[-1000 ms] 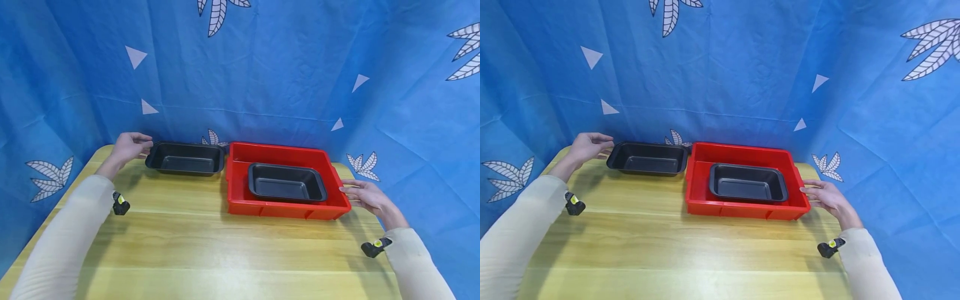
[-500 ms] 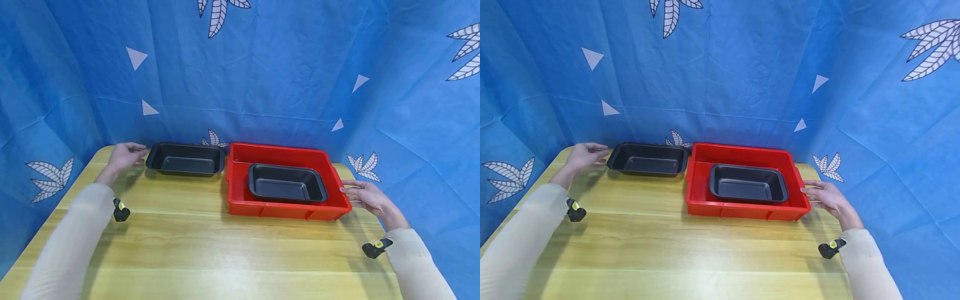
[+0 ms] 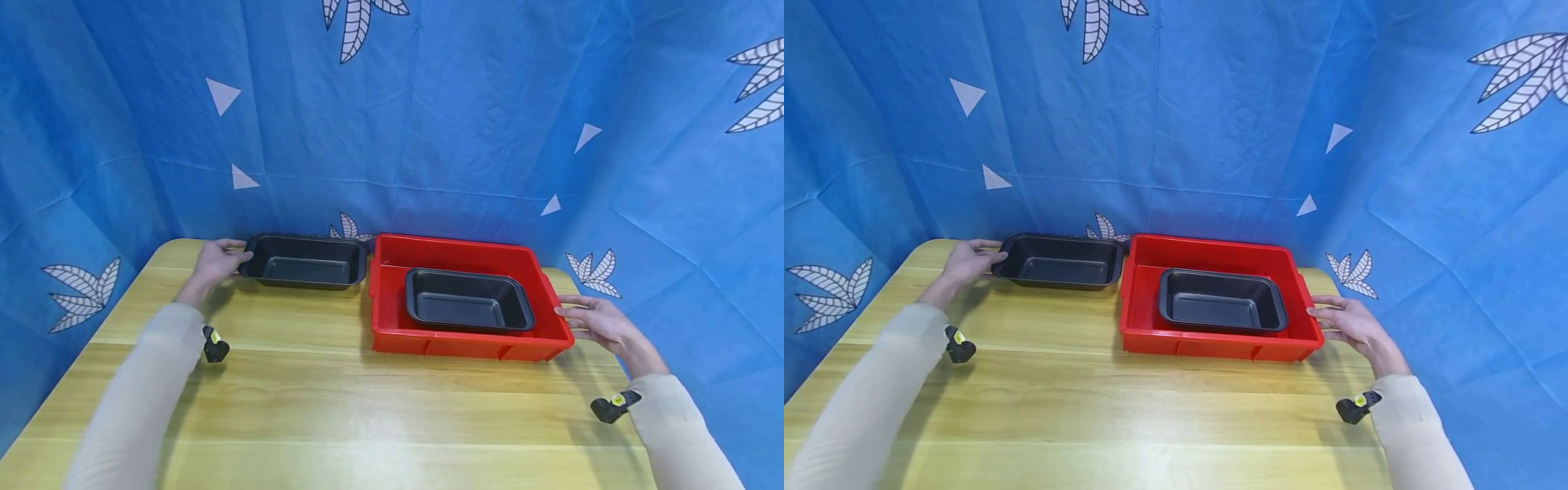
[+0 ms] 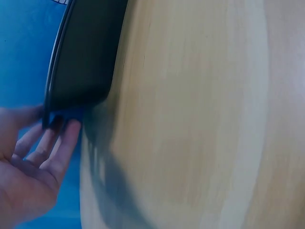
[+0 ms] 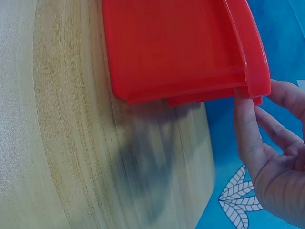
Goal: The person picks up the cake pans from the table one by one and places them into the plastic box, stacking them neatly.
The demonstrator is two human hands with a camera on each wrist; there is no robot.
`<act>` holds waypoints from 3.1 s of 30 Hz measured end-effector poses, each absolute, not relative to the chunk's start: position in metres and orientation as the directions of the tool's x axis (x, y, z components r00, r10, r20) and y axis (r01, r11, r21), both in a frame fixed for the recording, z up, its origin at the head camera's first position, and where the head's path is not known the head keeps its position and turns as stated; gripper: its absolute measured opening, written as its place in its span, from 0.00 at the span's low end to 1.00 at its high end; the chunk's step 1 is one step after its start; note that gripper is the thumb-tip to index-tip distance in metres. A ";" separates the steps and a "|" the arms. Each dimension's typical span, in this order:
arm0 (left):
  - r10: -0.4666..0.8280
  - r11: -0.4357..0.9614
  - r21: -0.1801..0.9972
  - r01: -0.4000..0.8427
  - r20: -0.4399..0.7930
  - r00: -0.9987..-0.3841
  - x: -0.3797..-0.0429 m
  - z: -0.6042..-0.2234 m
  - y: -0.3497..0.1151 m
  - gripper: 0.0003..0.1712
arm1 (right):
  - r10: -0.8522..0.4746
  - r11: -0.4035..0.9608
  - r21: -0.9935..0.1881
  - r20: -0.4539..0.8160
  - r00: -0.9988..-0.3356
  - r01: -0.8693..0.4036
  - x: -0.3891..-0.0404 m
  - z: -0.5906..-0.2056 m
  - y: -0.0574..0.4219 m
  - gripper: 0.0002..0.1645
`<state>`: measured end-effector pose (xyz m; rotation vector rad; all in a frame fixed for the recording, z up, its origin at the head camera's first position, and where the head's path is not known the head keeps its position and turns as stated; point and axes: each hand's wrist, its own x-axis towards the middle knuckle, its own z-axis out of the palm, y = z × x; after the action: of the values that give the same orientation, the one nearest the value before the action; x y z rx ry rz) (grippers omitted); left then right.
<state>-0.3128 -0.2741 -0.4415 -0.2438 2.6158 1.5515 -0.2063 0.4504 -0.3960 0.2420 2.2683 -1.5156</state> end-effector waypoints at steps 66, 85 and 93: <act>-0.028 0.304 0.911 -0.279 -0.284 -0.958 -0.297 -0.445 -0.277 0.42 | -0.074 0.411 -0.840 -0.418 -0.906 0.354 -0.206 -0.397 0.450 0.51; -0.064 0.308 0.919 -0.246 -0.238 -0.969 -0.282 -0.444 -0.282 0.41 | -0.077 0.400 -0.846 -0.414 -0.907 0.353 -0.205 -0.396 0.449 0.50; -0.086 0.345 0.913 -0.217 -0.200 -0.976 -0.275 -0.440 -0.282 0.38 | -0.083 0.395 -0.850 -0.412 -0.907 0.349 -0.205 -0.397 0.449 0.50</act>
<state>-0.2747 -0.2818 -0.4396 -0.2813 2.4791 1.7110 -0.2053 0.4490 -0.3966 0.2293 2.2685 -1.5212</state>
